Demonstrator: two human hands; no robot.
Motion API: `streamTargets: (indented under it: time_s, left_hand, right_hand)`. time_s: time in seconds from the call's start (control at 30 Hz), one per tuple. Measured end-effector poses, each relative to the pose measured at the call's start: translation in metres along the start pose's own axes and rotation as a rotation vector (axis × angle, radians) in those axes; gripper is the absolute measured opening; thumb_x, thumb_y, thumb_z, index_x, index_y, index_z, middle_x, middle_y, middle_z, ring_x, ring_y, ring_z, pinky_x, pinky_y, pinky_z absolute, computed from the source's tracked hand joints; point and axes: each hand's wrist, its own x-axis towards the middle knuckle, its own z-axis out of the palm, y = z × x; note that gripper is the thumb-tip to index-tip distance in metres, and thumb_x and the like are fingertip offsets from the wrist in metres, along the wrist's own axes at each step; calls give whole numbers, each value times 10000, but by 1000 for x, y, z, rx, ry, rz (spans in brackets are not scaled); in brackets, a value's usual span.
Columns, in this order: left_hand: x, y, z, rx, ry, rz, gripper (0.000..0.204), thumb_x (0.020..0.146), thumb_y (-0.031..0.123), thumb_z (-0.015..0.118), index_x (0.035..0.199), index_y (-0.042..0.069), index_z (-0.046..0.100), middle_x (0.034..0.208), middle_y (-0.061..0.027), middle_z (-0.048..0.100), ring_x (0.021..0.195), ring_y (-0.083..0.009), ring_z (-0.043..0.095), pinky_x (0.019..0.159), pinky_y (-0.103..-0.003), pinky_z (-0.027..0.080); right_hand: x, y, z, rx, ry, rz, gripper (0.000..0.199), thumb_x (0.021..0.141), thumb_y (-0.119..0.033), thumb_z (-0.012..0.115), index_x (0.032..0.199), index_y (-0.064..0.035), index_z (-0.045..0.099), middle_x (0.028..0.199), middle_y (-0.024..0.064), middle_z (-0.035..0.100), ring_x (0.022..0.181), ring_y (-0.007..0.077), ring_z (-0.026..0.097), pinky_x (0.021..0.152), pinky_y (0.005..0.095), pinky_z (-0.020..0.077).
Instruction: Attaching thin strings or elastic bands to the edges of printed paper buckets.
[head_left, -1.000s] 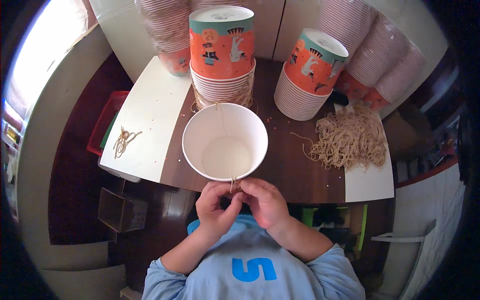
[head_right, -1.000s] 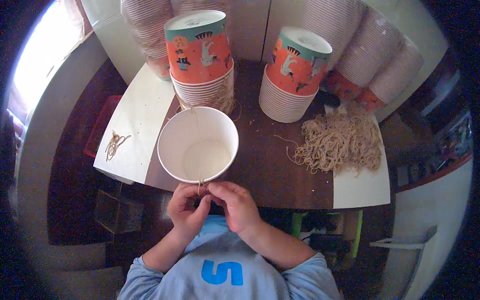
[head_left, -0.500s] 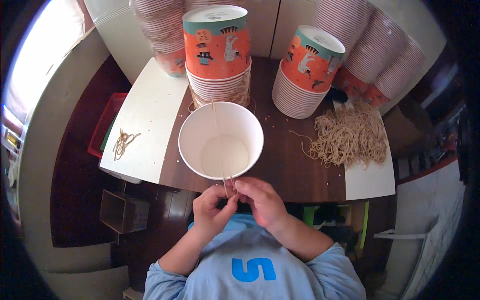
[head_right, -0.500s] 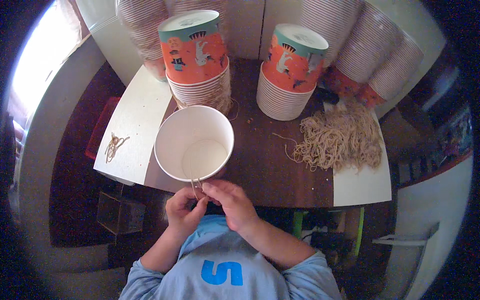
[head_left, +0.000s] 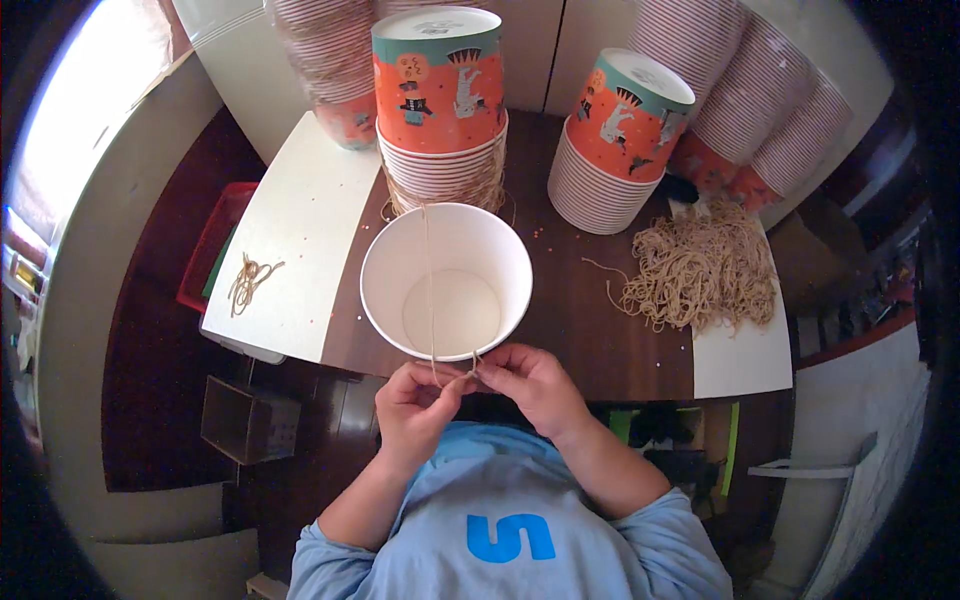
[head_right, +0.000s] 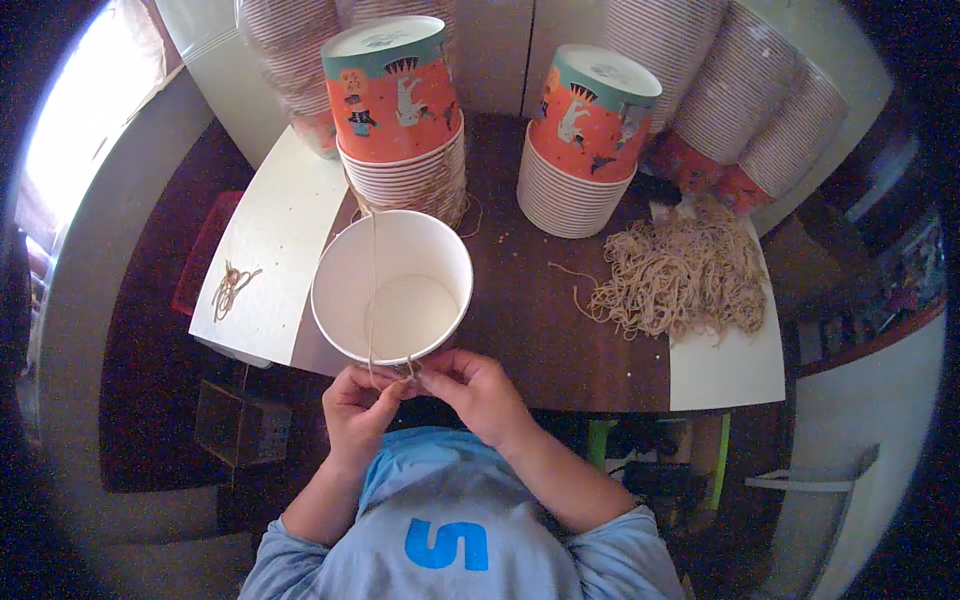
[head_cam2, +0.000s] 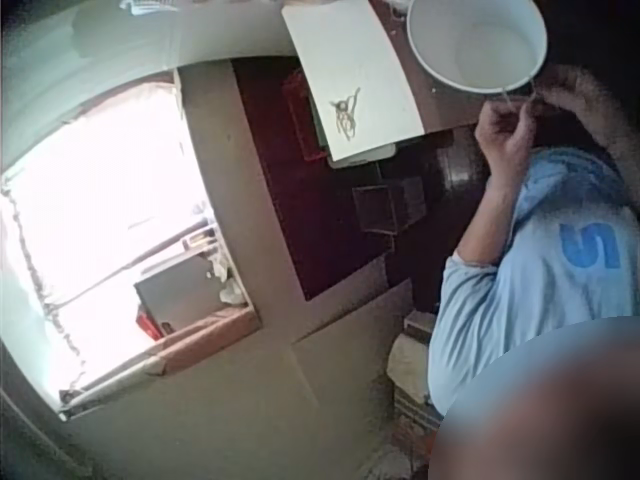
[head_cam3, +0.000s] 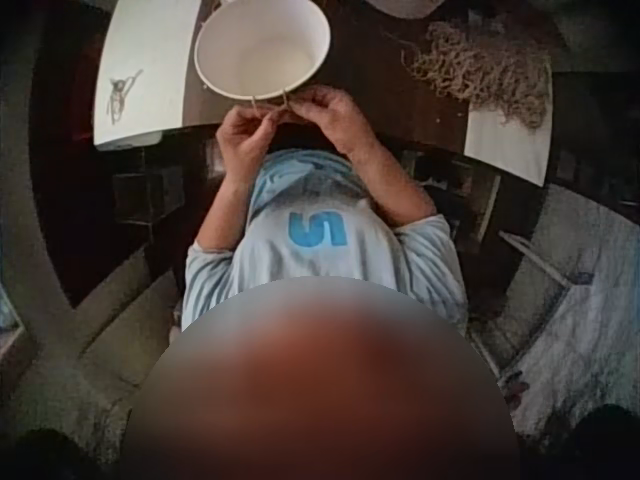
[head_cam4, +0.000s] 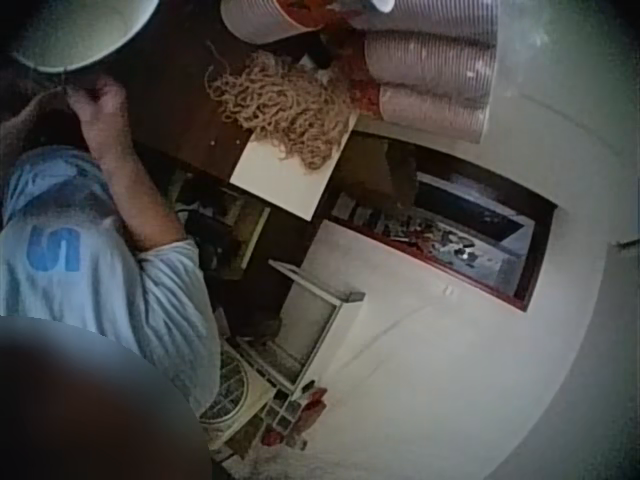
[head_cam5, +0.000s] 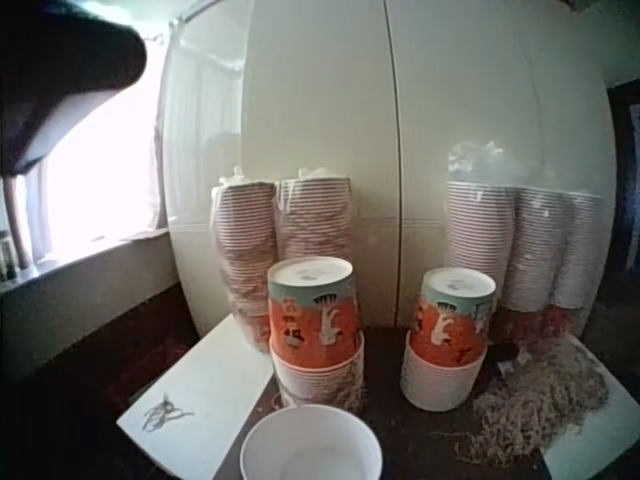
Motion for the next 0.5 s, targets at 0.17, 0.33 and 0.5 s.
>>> streamTargets:
  time_s: [0.17,0.33,0.5]
  left_hand:
    - [-1,0,-1,48,0,12,81,828,-68,603,833,-18,540,906,-131,651,844,-173,651,760,-282,539]
    - [-3,-2,1,52,33,40,99,817,-75,597,835,-5,529,891,-120,650,802,-151,644,724,-262,533]
    - [-5,-2,3,56,25,16,142,805,-70,594,833,29,497,838,-102,637,738,-141,626,682,-253,525]
  right_hand:
    - [-8,-16,4,-600,139,-229,137,829,-101,645,910,8,626,864,72,642,803,147,619,751,277,495]
    - [-5,-15,2,-964,241,-561,132,769,-92,670,860,-15,615,820,97,616,734,230,605,693,336,470]
    - [-4,-13,4,-1177,366,-731,128,723,-96,680,792,-46,585,796,84,594,736,281,562,679,370,411]
